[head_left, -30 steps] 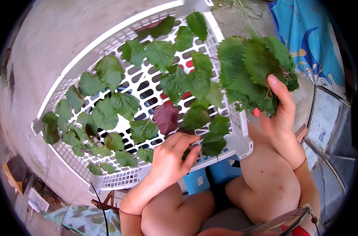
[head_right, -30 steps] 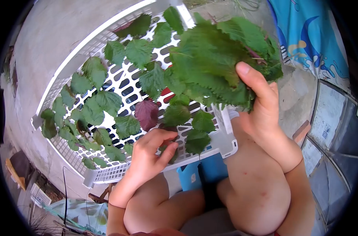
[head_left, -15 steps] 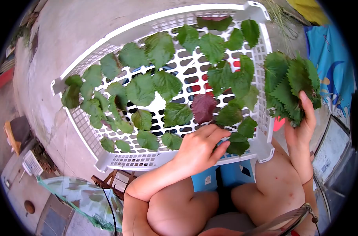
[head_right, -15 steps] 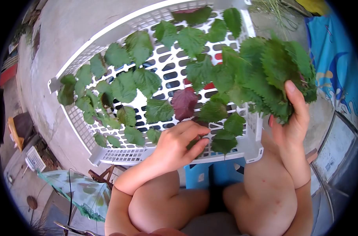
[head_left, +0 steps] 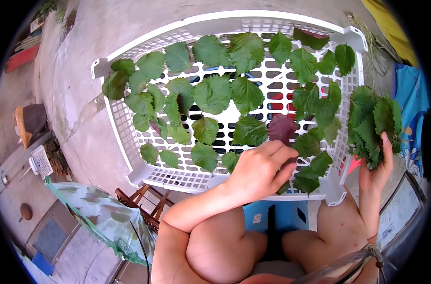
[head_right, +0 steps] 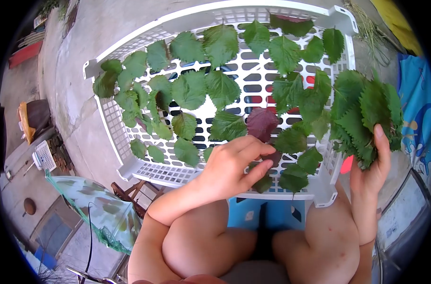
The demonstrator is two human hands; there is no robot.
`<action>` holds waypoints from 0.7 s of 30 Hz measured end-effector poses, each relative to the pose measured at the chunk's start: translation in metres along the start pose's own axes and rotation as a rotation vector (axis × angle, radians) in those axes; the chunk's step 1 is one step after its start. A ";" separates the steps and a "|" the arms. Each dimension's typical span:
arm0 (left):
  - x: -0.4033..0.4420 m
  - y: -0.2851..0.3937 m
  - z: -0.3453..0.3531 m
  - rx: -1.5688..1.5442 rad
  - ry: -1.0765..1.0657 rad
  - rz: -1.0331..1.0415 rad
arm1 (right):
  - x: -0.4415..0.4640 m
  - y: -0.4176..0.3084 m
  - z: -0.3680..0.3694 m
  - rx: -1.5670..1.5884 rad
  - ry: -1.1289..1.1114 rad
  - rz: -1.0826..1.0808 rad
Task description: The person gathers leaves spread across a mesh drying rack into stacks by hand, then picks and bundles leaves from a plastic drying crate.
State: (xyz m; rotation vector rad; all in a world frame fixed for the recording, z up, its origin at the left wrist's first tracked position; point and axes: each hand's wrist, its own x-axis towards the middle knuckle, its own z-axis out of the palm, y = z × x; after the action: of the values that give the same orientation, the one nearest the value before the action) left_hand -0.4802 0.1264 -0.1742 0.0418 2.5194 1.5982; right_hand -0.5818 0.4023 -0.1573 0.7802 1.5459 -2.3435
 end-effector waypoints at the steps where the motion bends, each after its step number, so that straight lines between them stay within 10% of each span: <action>1: 0.001 -0.001 -0.007 0.033 0.001 0.000 | 0.000 0.000 -0.001 0.000 -0.019 0.000; 14: 0.001 -0.034 -0.111 0.270 0.615 -0.220 | 0.000 0.004 0.004 -0.042 -0.017 -0.002; 21: 0.022 -0.082 -0.160 0.791 0.597 -0.257 | -0.004 0.003 0.016 -0.044 -0.062 0.023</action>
State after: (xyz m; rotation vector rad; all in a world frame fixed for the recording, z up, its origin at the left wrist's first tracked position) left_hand -0.5206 -0.0502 -0.1839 -0.7242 3.2505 0.4783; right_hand -0.5818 0.3862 -0.1526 0.7048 1.5489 -2.2865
